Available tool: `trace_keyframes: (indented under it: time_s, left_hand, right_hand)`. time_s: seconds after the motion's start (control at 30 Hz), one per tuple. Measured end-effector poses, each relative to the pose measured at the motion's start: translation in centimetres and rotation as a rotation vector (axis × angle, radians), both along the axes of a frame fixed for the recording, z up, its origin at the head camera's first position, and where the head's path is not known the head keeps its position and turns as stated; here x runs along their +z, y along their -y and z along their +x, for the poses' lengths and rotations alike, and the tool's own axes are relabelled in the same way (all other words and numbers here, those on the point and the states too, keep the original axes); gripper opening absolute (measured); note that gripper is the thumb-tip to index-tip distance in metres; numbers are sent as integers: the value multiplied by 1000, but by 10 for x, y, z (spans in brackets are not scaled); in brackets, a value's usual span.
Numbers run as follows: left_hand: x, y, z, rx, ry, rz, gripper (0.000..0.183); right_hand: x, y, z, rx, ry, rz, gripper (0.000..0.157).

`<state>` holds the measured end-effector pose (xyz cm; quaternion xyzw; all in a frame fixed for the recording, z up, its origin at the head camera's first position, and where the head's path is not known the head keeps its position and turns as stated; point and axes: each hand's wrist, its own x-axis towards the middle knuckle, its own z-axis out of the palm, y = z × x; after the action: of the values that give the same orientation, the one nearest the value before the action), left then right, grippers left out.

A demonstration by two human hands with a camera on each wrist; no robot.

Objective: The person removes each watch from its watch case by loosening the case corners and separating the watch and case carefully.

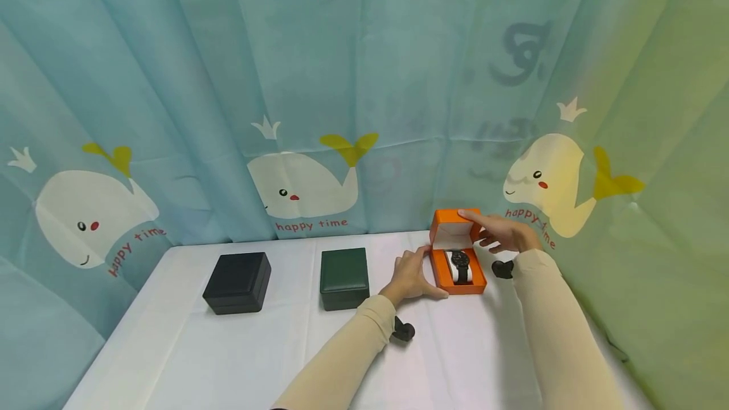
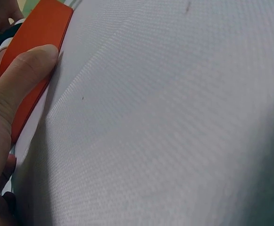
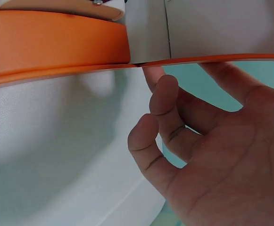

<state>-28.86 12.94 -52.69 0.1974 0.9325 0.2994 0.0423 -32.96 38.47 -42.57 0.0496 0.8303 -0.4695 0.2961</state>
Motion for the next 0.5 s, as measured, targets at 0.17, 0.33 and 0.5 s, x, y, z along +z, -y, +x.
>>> trace_keyframes:
  time_s: [0.17, 0.33, 0.5]
  left_hand:
    - [-1, 0, 0, 1, 1, 3, 113]
    - [-2, -1, -3, -4, -14, -5, 114]
    - [-3, -1, -4, -10, -11, -11, 113]
  right_hand:
    - [-1, 0, -2, 0, 22, 0, 88]
    - [-1, -1, -2, 2, 20, -14, 87]
    - [-1, -1, -3, -8, 21, -19, 87]
